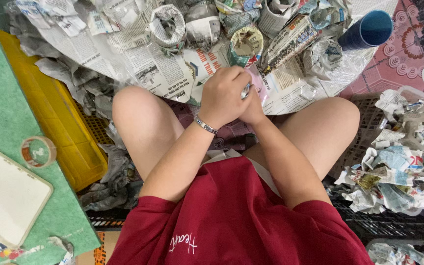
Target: The person sits on the floor and wraps a clear glass tumbler with newspaper. They fold the paper around the glass, tuck the ends, and secure the bundle with tape. The wrapped glass is placed on a pile of other wrapped items.
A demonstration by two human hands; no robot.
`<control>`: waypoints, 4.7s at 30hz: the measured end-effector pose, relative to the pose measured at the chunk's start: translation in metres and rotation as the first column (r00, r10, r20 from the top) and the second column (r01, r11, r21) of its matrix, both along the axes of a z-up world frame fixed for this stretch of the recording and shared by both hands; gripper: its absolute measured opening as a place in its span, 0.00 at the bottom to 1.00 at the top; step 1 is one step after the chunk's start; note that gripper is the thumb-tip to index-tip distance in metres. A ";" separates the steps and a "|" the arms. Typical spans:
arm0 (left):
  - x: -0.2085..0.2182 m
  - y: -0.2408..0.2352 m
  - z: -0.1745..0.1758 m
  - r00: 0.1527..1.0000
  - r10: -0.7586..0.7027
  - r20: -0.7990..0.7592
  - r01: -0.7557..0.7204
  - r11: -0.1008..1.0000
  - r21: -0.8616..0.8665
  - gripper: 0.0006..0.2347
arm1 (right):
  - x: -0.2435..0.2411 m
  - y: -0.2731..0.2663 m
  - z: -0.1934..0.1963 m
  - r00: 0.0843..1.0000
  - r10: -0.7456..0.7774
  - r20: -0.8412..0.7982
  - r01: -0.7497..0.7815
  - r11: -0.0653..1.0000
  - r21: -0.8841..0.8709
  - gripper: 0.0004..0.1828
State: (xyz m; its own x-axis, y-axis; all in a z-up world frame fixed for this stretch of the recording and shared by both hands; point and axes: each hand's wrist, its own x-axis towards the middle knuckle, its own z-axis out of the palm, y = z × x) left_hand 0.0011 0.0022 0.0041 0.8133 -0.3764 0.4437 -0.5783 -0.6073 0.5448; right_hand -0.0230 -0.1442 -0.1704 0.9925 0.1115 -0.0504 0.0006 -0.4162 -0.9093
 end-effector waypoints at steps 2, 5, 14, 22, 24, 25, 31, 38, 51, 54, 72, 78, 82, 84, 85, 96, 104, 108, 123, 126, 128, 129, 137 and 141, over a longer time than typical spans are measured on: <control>-0.005 0.006 -0.002 0.999 0.014 0.051 -0.008 0.993 -0.118 0.06 | -0.002 0.006 0.025 1.000 -0.014 0.024 0.015 1.000 -0.028 0.33; -0.013 0.025 -0.013 0.996 0.082 -0.021 -0.084 0.944 -0.320 0.05 | -0.001 0.014 0.068 0.969 0.090 0.228 -0.066 0.992 -0.107 0.38; -0.009 0.095 -0.091 0.809 0.112 -0.577 -0.584 0.266 -0.767 0.02 | -0.003 0.012 0.117 0.882 0.237 0.408 -0.078 0.926 -0.369 0.56; -0.011 0.090 -0.114 0.821 -0.103 -0.562 -0.571 -0.110 -0.814 0.01 | -0.026 0.022 0.056 0.968 -0.197 0.154 0.137 0.934 0.330 0.67; -0.012 0.088 -0.105 0.868 -0.028 -0.496 -0.497 -0.011 -0.868 0.02 | -0.028 0.016 0.043 0.978 -0.195 0.072 0.163 0.935 0.316 0.64; -0.015 0.087 -0.098 0.888 0.008 -0.460 -0.460 0.042 -0.887 0.02 | -0.030 0.013 0.039 0.981 -0.192 0.028 0.174 0.935 0.310 0.63; -0.044 0.083 -0.037 0.960 0.279 0.022 -0.197 0.732 -0.653 0.05 | -0.043 -0.002 0.029 0.780 0.437 -0.449 -0.032 0.744 0.668 0.52; -0.054 0.063 -0.035 0.948 0.236 -0.215 -0.302 0.438 -0.847 0.05 | -0.048 0.017 0.035 0.736 0.572 -0.362 0.186 0.343 0.921 0.59; -0.028 0.058 -0.123 0.610 -0.488 -0.625 -0.780 -0.228 -0.583 0.05 | -0.031 0.025 0.075 0.966 0.127 0.227 -0.259 0.545 0.798 0.67; -0.025 0.057 -0.133 0.436 -0.674 -0.596 -0.877 -0.172 -0.448 0.06 | -0.032 0.017 0.079 0.962 0.119 0.247 -0.269 0.590 0.761 0.67; -0.053 0.029 -0.159 0.290 -0.917 -0.273 -0.849 -0.115 -0.515 0.16 | -0.049 0.003 0.076 1.000 0.018 0.012 -0.019 0.464 0.886 0.63; -0.057 0.025 -0.158 0.434 -0.852 -0.292 -0.698 -0.113 -0.707 0.17 | -0.038 -0.019 0.080 1.000 0.011 -0.007 0.001 0.476 0.880 0.62; -0.056 0.020 -0.148 0.475 -0.810 -0.344 -0.620 -0.031 -0.784 0.20 | -0.033 -0.020 0.083 0.996 0.093 0.001 -0.039 0.409 0.912 0.61; -0.055 0.023 -0.141 0.458 -0.785 -0.418 -0.570 0.102 -0.815 0.23 | -0.034 -0.019 0.084 0.996 0.087 0.000 -0.033 0.381 0.924 0.59; -0.053 0.024 -0.136 0.452 -0.767 -0.454 -0.540 0.170 -0.824 0.26 | -0.034 -0.020 0.084 0.996 0.084 0.001 -0.031 0.366 0.930 0.59; -0.012 0.059 -0.017 0.930 -0.163 -0.330 0.056 0.948 -0.312 0.31 | -0.040 -0.017 0.069 1.000 -0.004 -0.021 0.020 0.536 0.844 0.50; -0.009 -0.017 0.063 0.957 -0.282 0.070 0.261 0.940 0.222 0.41 | -0.023 -0.015 0.035 0.998 -0.052 0.033 0.008 0.648 0.761 0.41; -0.007 -0.042 0.050 0.958 -0.266 -0.105 0.282 0.819 0.499 0.30 | -0.037 -0.021 0.005 1.000 -0.029 -0.003 0.023 0.713 0.701 0.36; -0.019 0.010 0.037 0.976 -0.177 0.127 0.157 0.975 0.157 0.07 | -0.015 -0.013 0.000 0.949 0.128 -0.290 0.312 -0.219 0.924 0.22; -0.015 0.005 0.038 0.950 -0.312 -0.022 0.306 0.914 0.266 0.09 | -0.023 -0.013 0.016 0.981 -0.188 -0.053 0.152 0.561 0.814 0.27; -0.017 -0.003 0.040 0.946 -0.316 -0.073 0.323 0.899 0.295 0.14 | -0.024 -0.014 0.031 0.959 -0.247 0.135 0.149 0.853 0.500 0.32; -0.018 -0.007 0.041 0.944 -0.315 -0.099 0.330 0.892 0.309 0.16 | -0.022 -0.014 0.036 0.965 -0.230 0.127 0.134 0.847 0.514 0.34; 0.011 -0.042 0.038 0.825 -0.177 -0.537 0.507 0.650 0.566 0.31 | -0.017 -0.013 0.043 0.955 -0.261 0.141 0.119 0.771 0.626 0.34; 0.028 -0.059 0.025 0.835 -0.130 -0.534 0.486 0.628 0.608 0.25 | -0.017 -0.019 0.034 0.957 -0.247 0.152 0.106 0.786 0.609 0.30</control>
